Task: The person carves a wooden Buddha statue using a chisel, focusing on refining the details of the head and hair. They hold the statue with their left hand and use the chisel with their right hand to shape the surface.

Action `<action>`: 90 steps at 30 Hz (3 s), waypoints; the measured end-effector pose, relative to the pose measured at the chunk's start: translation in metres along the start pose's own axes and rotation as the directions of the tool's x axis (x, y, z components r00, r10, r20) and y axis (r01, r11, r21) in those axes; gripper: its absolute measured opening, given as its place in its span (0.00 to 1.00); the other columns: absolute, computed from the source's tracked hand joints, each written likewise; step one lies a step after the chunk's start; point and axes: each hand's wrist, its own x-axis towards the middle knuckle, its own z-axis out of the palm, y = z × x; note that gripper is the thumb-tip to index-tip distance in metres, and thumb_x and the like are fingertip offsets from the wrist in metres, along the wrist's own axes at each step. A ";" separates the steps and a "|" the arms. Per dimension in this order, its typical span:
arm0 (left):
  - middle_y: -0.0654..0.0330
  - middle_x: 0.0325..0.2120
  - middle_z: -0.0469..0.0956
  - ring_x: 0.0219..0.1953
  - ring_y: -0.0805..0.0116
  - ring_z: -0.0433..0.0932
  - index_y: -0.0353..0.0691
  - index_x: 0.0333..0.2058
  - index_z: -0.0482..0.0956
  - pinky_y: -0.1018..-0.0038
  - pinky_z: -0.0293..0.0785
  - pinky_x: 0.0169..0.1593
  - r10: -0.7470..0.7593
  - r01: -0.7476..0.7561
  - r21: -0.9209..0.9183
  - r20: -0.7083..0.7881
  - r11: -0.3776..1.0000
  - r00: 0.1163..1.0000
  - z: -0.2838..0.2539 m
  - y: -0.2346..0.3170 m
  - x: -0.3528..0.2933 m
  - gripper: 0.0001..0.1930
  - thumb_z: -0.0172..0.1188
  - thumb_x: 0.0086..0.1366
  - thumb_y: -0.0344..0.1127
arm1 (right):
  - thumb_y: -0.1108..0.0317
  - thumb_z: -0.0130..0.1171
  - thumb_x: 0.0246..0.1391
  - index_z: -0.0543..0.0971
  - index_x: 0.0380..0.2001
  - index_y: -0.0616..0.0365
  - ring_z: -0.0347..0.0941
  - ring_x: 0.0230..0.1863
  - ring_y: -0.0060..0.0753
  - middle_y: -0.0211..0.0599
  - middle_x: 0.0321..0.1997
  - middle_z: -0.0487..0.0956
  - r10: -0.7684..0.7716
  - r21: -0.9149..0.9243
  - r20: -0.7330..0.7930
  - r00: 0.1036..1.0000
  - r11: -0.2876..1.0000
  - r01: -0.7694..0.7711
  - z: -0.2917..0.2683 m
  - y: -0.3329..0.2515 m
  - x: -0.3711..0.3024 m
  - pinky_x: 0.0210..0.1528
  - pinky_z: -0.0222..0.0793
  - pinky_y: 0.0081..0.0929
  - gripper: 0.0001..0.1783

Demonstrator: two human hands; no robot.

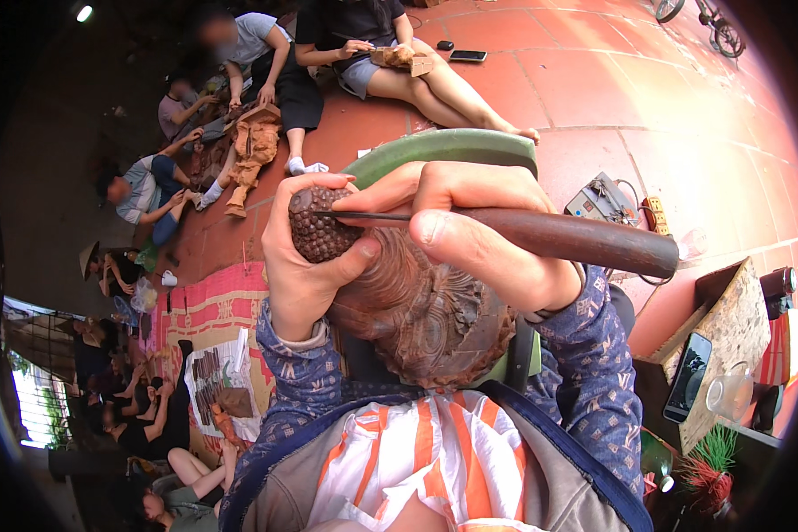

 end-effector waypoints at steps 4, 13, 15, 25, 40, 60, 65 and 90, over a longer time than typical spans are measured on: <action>0.59 0.43 0.75 0.43 0.73 0.75 0.36 0.46 0.70 0.77 0.70 0.50 0.024 -0.024 0.010 0.000 1.000 1.000 0.001 -0.001 0.000 0.29 0.75 0.47 0.32 | 0.54 0.51 0.59 0.66 0.21 0.53 0.71 0.54 0.63 0.71 0.49 0.73 0.028 -0.038 -0.025 0.999 0.999 -0.029 0.003 -0.006 0.001 0.60 0.60 0.55 0.19; 0.60 0.40 0.75 0.42 0.74 0.75 0.36 0.47 0.69 0.78 0.71 0.48 0.012 -0.011 0.069 -0.004 0.998 1.000 0.000 -0.002 -0.001 0.28 0.73 0.48 0.28 | 0.58 0.52 0.59 0.66 0.21 0.59 0.72 0.53 0.61 0.67 0.46 0.75 0.286 -0.118 -0.002 0.958 0.951 -0.284 0.002 -0.032 0.019 0.55 0.69 0.50 0.18; 0.61 0.39 0.75 0.41 0.74 0.75 0.36 0.47 0.68 0.78 0.71 0.48 0.001 -0.001 0.091 -0.010 0.996 1.000 0.000 -0.001 -0.002 0.28 0.72 0.48 0.27 | 0.59 0.52 0.58 0.67 0.21 0.60 0.72 0.52 0.60 0.67 0.44 0.75 0.307 -0.193 0.091 0.947 0.939 -0.286 -0.010 -0.034 0.032 0.55 0.70 0.49 0.18; 0.60 0.41 0.73 0.42 0.74 0.74 0.35 0.46 0.70 0.78 0.69 0.49 0.035 -0.035 0.020 0.008 0.999 0.999 0.001 -0.005 0.001 0.28 0.74 0.47 0.31 | 0.60 0.55 0.57 0.70 0.19 0.58 0.67 0.57 0.63 0.68 0.47 0.75 -0.066 0.110 0.394 0.917 0.994 0.024 -0.041 0.002 0.026 0.63 0.54 0.56 0.17; 0.58 0.42 0.75 0.44 0.72 0.74 0.36 0.47 0.69 0.76 0.70 0.51 0.014 -0.014 0.008 -0.003 1.000 1.000 0.000 -0.001 0.000 0.29 0.74 0.47 0.31 | 0.65 0.55 0.55 0.69 0.19 0.62 0.72 0.53 0.50 0.54 0.48 0.78 -0.154 -0.089 0.073 0.985 0.983 0.160 -0.002 0.002 0.002 0.56 0.64 0.45 0.15; 0.58 0.40 0.75 0.43 0.71 0.76 0.38 0.46 0.69 0.76 0.72 0.48 0.025 -0.026 0.038 0.005 0.999 1.000 0.001 0.000 0.000 0.27 0.71 0.48 0.28 | 0.62 0.55 0.56 0.69 0.18 0.63 0.72 0.53 0.55 0.59 0.48 0.77 -0.178 -0.050 0.190 0.966 0.980 0.191 -0.015 0.011 0.008 0.57 0.64 0.48 0.18; 0.58 0.38 0.74 0.41 0.71 0.75 0.34 0.45 0.69 0.76 0.71 0.49 0.117 -0.118 0.068 0.021 0.991 0.993 -0.003 -0.007 0.002 0.27 0.73 0.47 0.28 | 0.59 0.53 0.58 0.67 0.17 0.60 0.69 0.58 0.52 0.61 0.49 0.76 -0.198 0.220 0.281 0.939 0.966 0.138 -0.021 0.017 0.008 0.64 0.57 0.51 0.20; 0.63 0.34 0.75 0.37 0.77 0.74 0.37 0.47 0.70 0.78 0.72 0.43 -0.031 0.036 -0.158 0.037 0.987 0.999 0.002 -0.006 0.000 0.27 0.71 0.48 0.27 | 0.51 0.46 0.63 0.67 0.20 0.54 0.61 0.61 0.70 0.70 0.50 0.72 -0.172 0.187 0.098 0.980 0.971 0.152 0.001 0.026 -0.041 0.66 0.40 0.66 0.22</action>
